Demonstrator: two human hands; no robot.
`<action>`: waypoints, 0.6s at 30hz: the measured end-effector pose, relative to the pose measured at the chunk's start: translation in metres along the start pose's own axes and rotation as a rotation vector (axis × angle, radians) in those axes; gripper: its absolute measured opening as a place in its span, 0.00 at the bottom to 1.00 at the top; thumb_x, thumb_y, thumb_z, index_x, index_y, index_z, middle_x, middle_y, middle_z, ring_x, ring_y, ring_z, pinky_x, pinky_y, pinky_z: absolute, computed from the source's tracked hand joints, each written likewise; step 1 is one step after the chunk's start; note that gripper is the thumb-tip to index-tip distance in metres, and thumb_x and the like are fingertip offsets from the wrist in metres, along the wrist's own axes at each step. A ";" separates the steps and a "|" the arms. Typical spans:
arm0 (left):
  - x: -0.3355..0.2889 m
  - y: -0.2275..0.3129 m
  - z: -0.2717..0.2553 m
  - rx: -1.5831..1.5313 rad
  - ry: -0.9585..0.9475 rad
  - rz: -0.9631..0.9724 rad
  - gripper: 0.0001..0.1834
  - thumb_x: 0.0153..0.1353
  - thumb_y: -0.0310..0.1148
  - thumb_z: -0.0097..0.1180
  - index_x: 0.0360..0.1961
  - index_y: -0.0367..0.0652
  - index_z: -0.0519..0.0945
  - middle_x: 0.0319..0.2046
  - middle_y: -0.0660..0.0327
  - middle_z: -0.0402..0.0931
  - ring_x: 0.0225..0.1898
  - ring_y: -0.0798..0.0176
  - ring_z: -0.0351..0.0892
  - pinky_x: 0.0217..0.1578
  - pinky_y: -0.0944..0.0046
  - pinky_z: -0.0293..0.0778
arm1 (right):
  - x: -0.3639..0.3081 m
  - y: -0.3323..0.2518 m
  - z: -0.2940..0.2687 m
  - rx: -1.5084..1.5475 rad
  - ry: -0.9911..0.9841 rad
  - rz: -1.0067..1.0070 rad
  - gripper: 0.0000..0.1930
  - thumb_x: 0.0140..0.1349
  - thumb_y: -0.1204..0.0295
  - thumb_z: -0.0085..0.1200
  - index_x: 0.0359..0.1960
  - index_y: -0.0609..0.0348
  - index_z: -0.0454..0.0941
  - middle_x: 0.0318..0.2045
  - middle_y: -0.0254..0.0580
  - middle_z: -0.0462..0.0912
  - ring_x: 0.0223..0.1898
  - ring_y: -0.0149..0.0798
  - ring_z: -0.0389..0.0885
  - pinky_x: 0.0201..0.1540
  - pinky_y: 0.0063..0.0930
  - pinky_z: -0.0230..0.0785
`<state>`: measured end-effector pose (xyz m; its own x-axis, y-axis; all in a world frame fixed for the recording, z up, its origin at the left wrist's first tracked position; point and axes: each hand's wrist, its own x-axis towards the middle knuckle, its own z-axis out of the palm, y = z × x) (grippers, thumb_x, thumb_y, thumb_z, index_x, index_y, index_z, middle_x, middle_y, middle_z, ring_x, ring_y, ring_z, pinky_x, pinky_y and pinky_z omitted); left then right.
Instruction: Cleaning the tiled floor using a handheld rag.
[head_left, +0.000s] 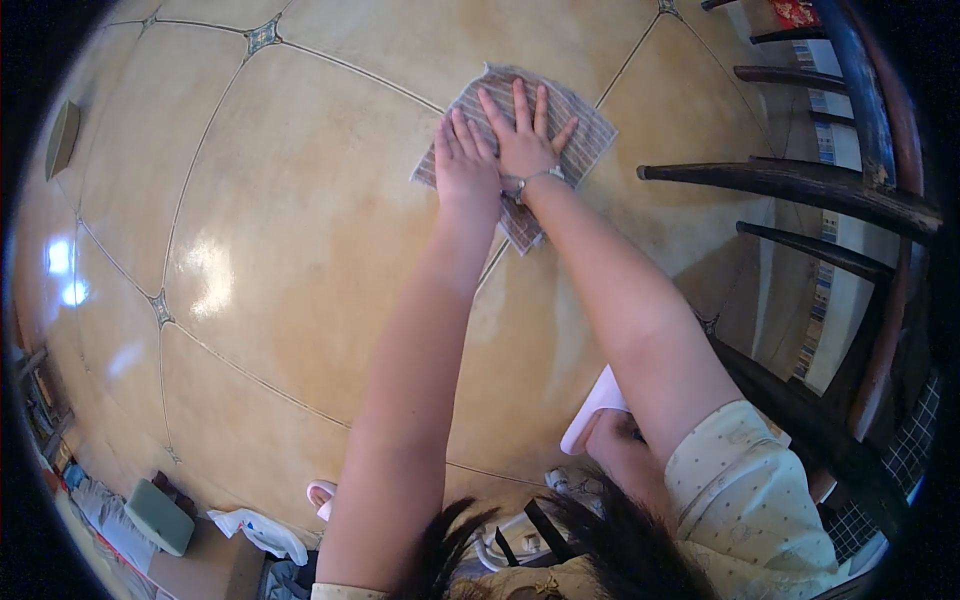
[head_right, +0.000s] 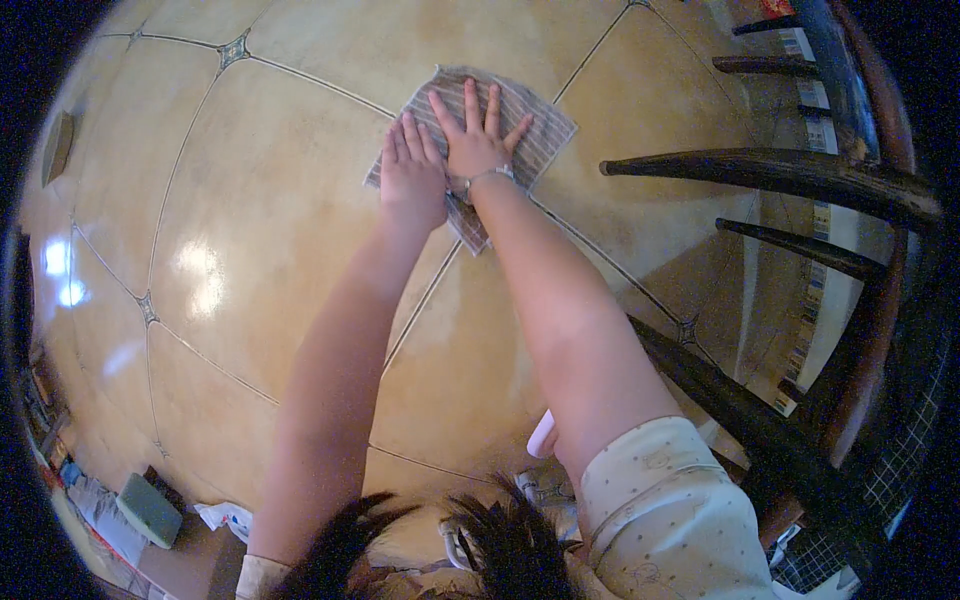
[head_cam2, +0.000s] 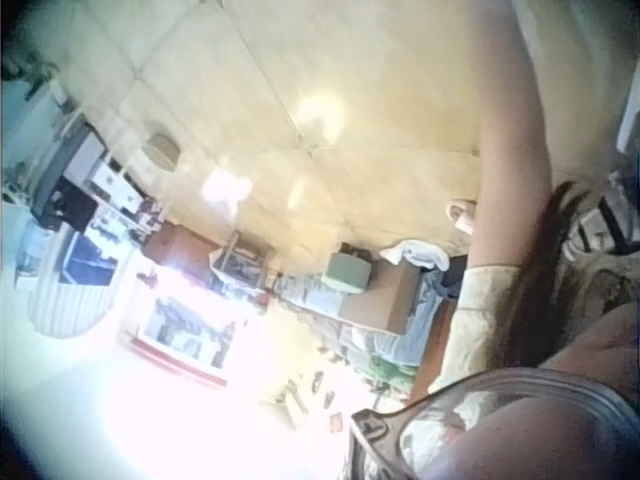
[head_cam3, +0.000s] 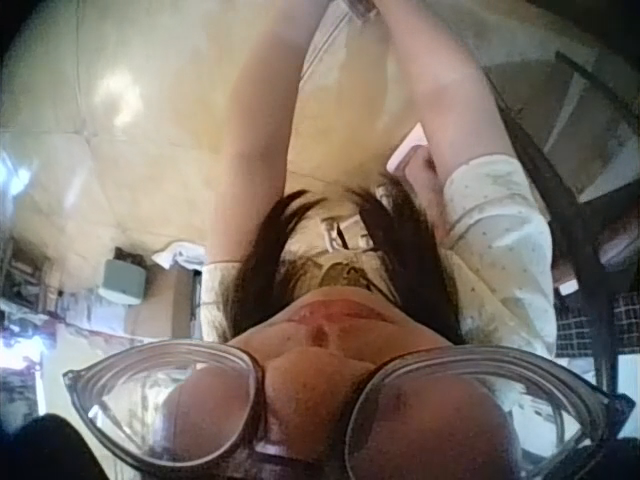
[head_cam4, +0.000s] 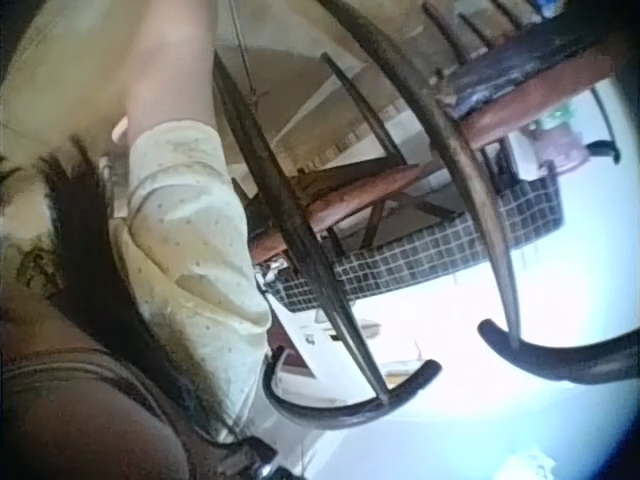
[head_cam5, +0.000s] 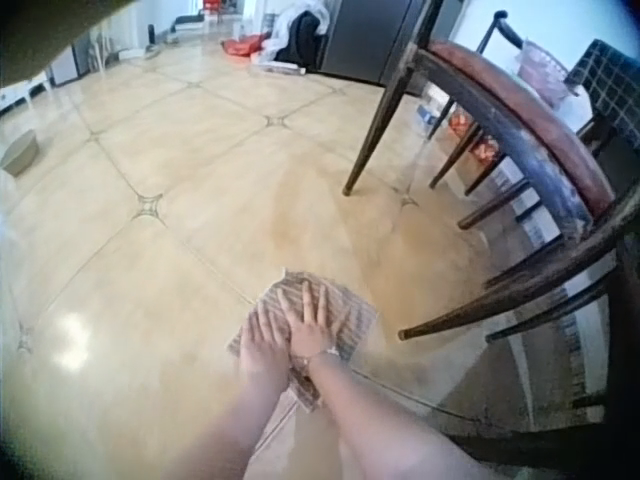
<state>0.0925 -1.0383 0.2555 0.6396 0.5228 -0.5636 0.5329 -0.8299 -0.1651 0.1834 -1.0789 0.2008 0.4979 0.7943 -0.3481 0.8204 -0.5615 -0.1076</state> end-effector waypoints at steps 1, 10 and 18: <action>0.009 -0.002 0.003 -0.005 -0.007 0.006 0.42 0.63 0.43 0.48 0.70 0.30 0.48 0.72 0.40 0.42 0.74 0.43 0.39 0.71 0.47 0.36 | 0.009 0.003 0.002 -0.036 -0.006 -0.009 0.36 0.64 0.46 0.43 0.71 0.13 0.40 0.76 0.36 0.31 0.75 0.54 0.25 0.62 0.82 0.23; -0.020 -0.064 -0.002 -0.162 0.006 0.014 0.43 0.59 0.37 0.53 0.73 0.45 0.49 0.74 0.54 0.41 0.75 0.57 0.42 0.71 0.45 0.37 | 0.008 -0.033 -0.022 -0.002 -0.007 -0.118 0.44 0.56 0.37 0.49 0.72 0.19 0.41 0.75 0.40 0.30 0.75 0.54 0.23 0.61 0.83 0.19; -0.124 -0.039 0.032 0.049 -0.157 -0.133 0.44 0.62 0.42 0.52 0.74 0.43 0.45 0.75 0.54 0.40 0.75 0.53 0.40 0.71 0.46 0.31 | -0.093 -0.078 -0.020 0.013 -0.189 -0.186 0.43 0.59 0.44 0.51 0.72 0.17 0.38 0.75 0.40 0.25 0.74 0.55 0.20 0.61 0.83 0.17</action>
<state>-0.0248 -1.0772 0.3057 0.4693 0.5946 -0.6529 0.5764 -0.7664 -0.2836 0.0786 -1.1049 0.2600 0.2769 0.8272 -0.4890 0.8886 -0.4141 -0.1972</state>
